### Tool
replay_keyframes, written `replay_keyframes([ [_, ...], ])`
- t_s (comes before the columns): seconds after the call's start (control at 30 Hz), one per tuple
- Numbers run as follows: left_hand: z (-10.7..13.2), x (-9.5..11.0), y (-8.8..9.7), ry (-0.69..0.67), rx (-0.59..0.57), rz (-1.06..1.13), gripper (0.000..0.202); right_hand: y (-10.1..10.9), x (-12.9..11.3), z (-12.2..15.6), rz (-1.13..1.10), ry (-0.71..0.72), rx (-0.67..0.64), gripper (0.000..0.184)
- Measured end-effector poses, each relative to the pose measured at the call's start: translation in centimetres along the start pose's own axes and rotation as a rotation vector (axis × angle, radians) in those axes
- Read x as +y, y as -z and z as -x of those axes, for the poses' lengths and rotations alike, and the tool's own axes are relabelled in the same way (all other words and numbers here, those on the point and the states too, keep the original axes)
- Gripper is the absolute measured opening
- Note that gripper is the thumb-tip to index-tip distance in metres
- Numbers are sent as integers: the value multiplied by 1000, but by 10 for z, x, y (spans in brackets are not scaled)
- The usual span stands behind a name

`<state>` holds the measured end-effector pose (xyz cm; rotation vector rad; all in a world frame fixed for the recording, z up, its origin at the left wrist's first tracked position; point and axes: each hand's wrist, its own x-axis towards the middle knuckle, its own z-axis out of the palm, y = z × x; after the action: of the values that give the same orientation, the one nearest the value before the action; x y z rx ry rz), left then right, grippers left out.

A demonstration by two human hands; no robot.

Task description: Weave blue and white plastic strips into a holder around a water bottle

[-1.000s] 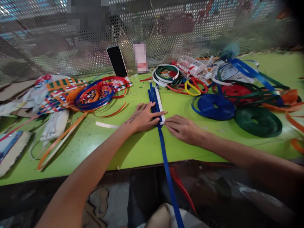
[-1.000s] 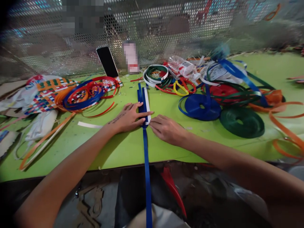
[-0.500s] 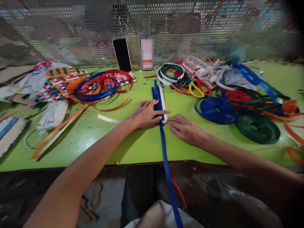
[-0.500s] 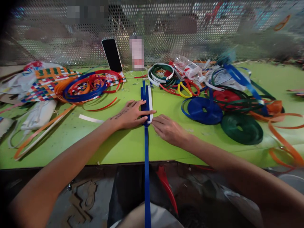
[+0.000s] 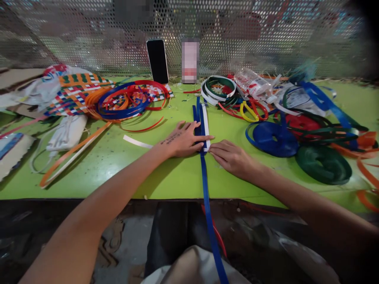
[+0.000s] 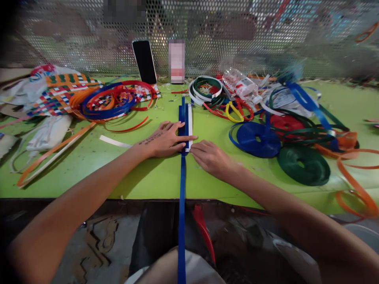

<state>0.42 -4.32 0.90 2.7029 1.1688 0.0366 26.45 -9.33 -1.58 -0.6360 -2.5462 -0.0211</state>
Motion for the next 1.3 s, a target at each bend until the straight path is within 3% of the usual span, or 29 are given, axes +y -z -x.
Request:
replay_keyframes([
  [0.3, 0, 0, 0, 2, 18, 19, 52, 0, -12, 0, 0, -70, 83, 23],
  [0.77, 0, -1, -2, -4, 34, 62, 51, 1, -10, 1, -14, -58, 26, 28],
  [1.17, 0, -1, -3, 4, 29, 31, 51, 9, 12, 2, -79, 38, -74, 34],
  [1.3, 0, -1, -3, 2, 33, 45, 51, 7, 12, 6, -126, -19, -56, 36],
])
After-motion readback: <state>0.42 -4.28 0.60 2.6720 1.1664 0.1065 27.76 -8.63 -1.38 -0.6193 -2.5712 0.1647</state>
